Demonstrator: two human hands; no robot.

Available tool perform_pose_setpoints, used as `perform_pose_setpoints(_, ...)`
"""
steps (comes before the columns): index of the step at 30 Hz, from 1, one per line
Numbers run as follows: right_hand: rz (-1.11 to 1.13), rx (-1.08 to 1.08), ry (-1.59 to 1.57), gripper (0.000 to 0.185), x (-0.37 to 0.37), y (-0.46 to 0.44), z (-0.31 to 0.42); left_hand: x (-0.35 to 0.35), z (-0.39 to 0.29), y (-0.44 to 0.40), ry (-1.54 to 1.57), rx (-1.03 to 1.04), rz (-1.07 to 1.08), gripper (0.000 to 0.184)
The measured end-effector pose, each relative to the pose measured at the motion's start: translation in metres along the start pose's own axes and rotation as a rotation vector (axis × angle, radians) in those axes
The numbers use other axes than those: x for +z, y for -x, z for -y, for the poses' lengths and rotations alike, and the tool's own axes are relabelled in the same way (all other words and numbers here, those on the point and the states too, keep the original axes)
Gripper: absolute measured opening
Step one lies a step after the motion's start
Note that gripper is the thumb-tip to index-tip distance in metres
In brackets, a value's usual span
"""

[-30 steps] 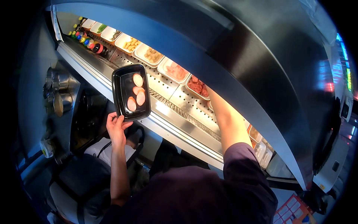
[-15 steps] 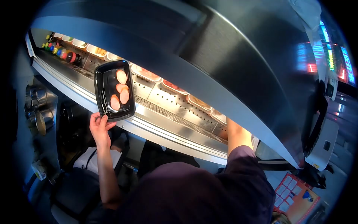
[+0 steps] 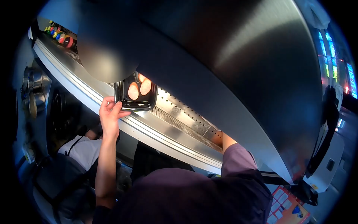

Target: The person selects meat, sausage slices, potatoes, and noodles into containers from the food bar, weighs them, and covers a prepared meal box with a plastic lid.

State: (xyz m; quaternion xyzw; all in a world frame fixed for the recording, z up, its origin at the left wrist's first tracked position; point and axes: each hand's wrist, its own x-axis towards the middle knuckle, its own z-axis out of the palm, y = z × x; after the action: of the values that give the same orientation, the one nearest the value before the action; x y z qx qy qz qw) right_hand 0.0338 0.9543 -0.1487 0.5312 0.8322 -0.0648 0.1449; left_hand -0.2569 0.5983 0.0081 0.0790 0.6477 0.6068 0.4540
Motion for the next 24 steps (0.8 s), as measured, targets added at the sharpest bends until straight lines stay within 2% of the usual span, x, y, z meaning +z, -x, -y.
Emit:
perform_pose_setpoints(3,0.034,0.031,-0.004,0.058,-0.003,-0.003,0.001,0.01,0.013,0.001,-0.015,0.003,0.001,0.011)
perform_pose_setpoints(5,0.006,-0.044,0.092,0.04,0.008,-0.009,0.0,0.023,0.018,0.0,-0.014,0.004,0.002,0.011)
perform_pose_setpoints(6,0.003,-0.05,0.094,0.04,0.019,-0.012,-0.003,0.031,0.018,0.0,-0.012,-0.001,0.008,0.012)
perform_pose_setpoints(9,-0.064,-0.124,0.098,0.019,0.042,-0.014,-0.011,0.049,0.023,-0.006,-0.001,-0.008,0.031,0.012)
perform_pose_setpoints(13,-0.197,-0.121,-0.009,0.016,0.039,-0.013,-0.037,0.066,0.035,-0.02,0.013,-0.017,0.053,0.014)
perform_pose_setpoints(14,-0.267,-0.076,-0.109,0.02,0.035,-0.011,-0.045,0.07,0.039,-0.024,-0.014,-0.011,0.063,0.014)
perform_pose_setpoints(15,-0.368,-0.003,-0.358,0.025,0.03,-0.006,-0.051,0.075,0.045,-0.03,-0.015,-0.001,0.077,0.015)
perform_pose_setpoints(17,-0.306,0.094,-1.054,0.033,0.0,0.012,-0.047,0.09,0.053,-0.04,-0.054,0.033,0.083,0.017)
perform_pose_setpoints(18,-0.116,0.124,-1.49,0.037,-0.032,0.028,-0.033,0.101,0.054,-0.043,-0.087,0.041,0.076,0.017)
perform_pose_setpoints(19,0.017,0.016,-1.586,0.033,-0.062,0.044,-0.019,0.112,0.053,-0.045,-0.087,0.029,0.074,0.016)
perform_pose_setpoints(22,0.105,-0.056,-1.517,0.033,-0.106,0.056,0.011,0.135,0.049,-0.044,-0.164,-0.005,0.09,0.014)
perform_pose_setpoints(24,-0.057,0.008,-1.404,0.032,-0.076,0.009,-0.026,0.139,0.054,-0.043,-0.186,0.073,0.039,0.014)
